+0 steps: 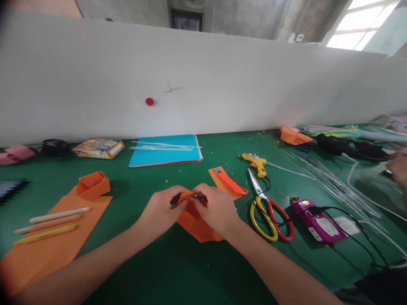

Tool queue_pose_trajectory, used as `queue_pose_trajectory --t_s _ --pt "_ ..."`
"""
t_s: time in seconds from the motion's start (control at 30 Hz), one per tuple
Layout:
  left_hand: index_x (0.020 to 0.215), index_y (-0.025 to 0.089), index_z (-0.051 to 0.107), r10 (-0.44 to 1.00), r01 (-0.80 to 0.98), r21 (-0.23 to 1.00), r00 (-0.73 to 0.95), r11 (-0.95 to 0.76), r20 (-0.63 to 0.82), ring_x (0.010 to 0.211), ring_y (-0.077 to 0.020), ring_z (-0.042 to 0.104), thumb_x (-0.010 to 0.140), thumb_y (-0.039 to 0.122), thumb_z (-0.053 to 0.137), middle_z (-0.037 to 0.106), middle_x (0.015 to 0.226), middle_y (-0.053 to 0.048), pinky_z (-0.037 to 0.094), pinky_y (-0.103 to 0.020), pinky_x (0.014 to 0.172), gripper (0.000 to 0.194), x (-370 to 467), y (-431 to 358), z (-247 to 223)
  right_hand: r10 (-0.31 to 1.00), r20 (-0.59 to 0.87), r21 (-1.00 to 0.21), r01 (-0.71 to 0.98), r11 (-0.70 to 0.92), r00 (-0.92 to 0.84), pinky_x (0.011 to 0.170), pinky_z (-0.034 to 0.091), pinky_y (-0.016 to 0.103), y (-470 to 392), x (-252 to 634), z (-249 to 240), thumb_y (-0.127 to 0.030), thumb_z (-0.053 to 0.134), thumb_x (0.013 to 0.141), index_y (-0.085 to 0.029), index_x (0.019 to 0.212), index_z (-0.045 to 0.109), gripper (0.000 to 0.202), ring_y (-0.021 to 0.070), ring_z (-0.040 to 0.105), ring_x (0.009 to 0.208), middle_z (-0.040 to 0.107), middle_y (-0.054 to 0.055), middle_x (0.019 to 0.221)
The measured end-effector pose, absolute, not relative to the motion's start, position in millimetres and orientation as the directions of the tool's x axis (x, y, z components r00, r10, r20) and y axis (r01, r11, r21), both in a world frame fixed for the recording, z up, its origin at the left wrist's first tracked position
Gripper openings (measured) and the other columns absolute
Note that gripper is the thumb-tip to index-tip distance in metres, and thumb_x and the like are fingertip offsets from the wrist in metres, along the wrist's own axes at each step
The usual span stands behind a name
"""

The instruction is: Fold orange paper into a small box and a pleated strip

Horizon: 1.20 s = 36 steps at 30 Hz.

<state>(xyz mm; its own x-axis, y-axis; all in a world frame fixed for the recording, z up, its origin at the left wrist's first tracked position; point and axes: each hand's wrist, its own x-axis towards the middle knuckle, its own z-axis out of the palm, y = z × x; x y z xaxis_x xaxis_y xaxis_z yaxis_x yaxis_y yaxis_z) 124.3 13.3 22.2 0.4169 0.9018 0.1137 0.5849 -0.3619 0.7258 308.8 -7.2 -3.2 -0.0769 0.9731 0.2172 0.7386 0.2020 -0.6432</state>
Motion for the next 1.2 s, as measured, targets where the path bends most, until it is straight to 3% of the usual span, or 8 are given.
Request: queue_pose_trajectory --t_s 0.27,0.47,0.63,0.8,1.03,1.13,1.2 --pt "0.092 0.024 0.07 0.921 0.431 0.884 0.39 -0.181 -0.002 0.077 -0.0146 0.063 0.086 0.026 0.053 0.072 0.087 0.001 0.046 -0.026 0.068 0.017 121 19 25 0.982 0.154 -0.647 0.74 0.184 -0.11 0.063 0.042 0.027 -9 308 1 -0.028 0.062 0.09 -0.027 0.11 0.066 0.02 0.0165 0.066 0.071 0.073 -0.003 0.079" --pt "0.094 0.025 0.071 0.928 0.462 0.858 0.371 -0.222 0.04 0.077 -0.0147 0.067 0.089 0.025 0.052 0.074 0.086 0.002 0.05 -0.025 0.066 0.02 119 22 23 0.978 0.161 -0.593 0.78 0.201 -0.13 0.058 0.038 0.026 -10 305 2 -0.027 0.062 0.089 -0.027 0.12 0.065 0.031 0.0168 0.063 0.067 0.069 -0.004 0.073" --pt "0.104 0.027 0.07 0.883 0.465 0.823 0.46 -0.328 0.093 0.089 -0.0163 0.071 0.088 0.019 0.051 0.076 0.101 0.002 0.056 -0.028 0.079 0.026 122 16 24 0.984 0.122 -0.585 0.792 0.176 -0.129 0.06 0.039 0.026 -10 304 4 -0.026 0.061 0.089 -0.031 0.121 0.065 0.033 0.019 0.066 0.072 0.074 -0.003 0.079" --pt "0.109 0.029 0.068 0.861 0.468 0.802 0.495 -0.372 0.111 0.099 -0.0166 0.073 0.085 0.01 0.049 0.076 0.109 0.002 0.058 -0.029 0.086 0.036 122 15 21 0.981 0.137 -0.571 0.799 0.19 -0.135 0.063 0.042 0.028 -10 303 4 -0.023 0.061 0.086 -0.031 0.124 0.065 0.038 0.021 0.068 0.079 0.077 0.0 0.092" --pt "0.114 0.031 0.064 0.851 0.466 0.81 0.52 -0.357 0.076 0.107 -0.0176 0.071 0.085 0.008 0.046 0.074 0.115 0.002 0.058 -0.031 0.091 0.041 121 15 14 0.986 0.093 -0.586 0.792 0.168 -0.141 0.058 0.036 0.026 -9 304 -1 -0.026 0.061 0.086 -0.03 0.121 0.065 0.036 0.0192 0.064 0.071 0.072 -0.001 0.081" --pt "0.117 0.03 0.062 0.859 0.471 0.809 0.507 -0.351 0.077 0.102 -0.0164 0.071 0.083 0.005 0.046 0.071 0.121 0.001 0.059 -0.03 0.087 0.045 121 15 16 0.992 0.06 -0.646 0.754 0.122 -0.11 0.057 0.035 0.025 -8 305 -3 -0.031 0.065 0.084 -0.028 0.117 0.066 0.033 0.0177 0.064 0.069 0.071 -0.002 0.079" --pt "0.12 0.03 0.059 0.867 0.47 0.807 0.489 -0.358 0.1 0.093 -0.0136 0.072 0.08 0.003 0.047 0.062 0.139 -0.001 0.06 -0.029 0.084 0.05 121 14 18 0.996 0.016 -0.699 0.712 0.071 -0.084 0.057 0.036 0.025 -6 305 -3 -0.035 0.068 0.082 -0.025 0.104 0.069 0.024 0.0171 0.063 0.068 0.071 -0.001 0.078"
